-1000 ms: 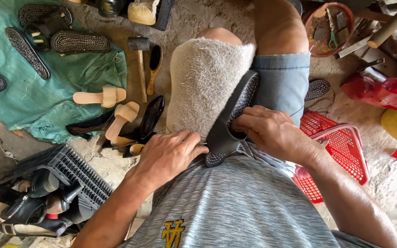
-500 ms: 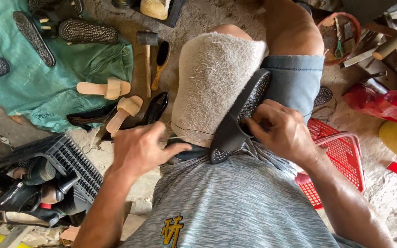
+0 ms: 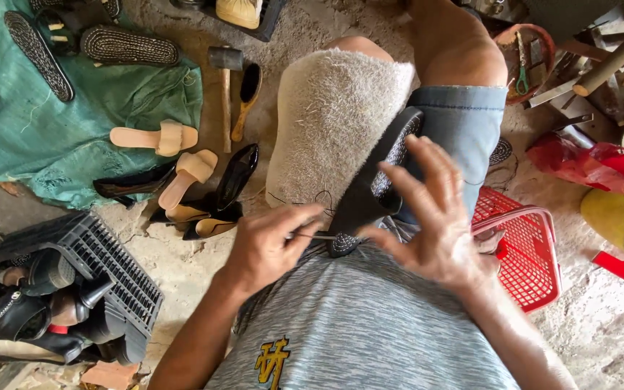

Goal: The person sits on the floor and sews a black slide sandal using a needle and thread. They hold the shoe on their lap and repeatedly push the needle through the sole and upper, pulling the thread tight to secure the parts together.

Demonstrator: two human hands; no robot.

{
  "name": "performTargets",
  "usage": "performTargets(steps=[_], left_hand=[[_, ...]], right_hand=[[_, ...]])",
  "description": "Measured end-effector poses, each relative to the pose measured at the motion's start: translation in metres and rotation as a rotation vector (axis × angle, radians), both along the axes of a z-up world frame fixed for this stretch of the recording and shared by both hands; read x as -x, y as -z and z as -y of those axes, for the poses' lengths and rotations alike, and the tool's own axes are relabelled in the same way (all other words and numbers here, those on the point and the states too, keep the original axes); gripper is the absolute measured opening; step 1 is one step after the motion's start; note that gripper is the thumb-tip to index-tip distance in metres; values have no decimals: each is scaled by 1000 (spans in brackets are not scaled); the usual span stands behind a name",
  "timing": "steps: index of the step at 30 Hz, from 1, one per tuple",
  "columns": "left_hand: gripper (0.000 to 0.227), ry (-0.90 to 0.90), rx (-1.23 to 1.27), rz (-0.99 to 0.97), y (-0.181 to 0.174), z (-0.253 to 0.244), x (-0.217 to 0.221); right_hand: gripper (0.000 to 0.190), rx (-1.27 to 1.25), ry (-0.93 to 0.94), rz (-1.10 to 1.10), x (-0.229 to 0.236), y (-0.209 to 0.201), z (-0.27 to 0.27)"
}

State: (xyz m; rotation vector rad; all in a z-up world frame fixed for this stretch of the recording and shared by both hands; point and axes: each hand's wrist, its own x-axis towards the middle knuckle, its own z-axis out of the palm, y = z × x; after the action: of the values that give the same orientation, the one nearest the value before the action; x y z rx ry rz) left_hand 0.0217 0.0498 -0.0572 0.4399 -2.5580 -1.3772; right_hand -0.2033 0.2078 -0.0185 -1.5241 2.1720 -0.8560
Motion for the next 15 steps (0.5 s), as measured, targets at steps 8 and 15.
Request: performTargets(steps=[8,15], left_hand=[[7,-32,-189,196,-41,-2,25],[27,62,-297,127,-44,15,-14]], right_hand=[[83,-169,-70,59,-24,13,3],[84,-207,-49,-1,-29,15,5]])
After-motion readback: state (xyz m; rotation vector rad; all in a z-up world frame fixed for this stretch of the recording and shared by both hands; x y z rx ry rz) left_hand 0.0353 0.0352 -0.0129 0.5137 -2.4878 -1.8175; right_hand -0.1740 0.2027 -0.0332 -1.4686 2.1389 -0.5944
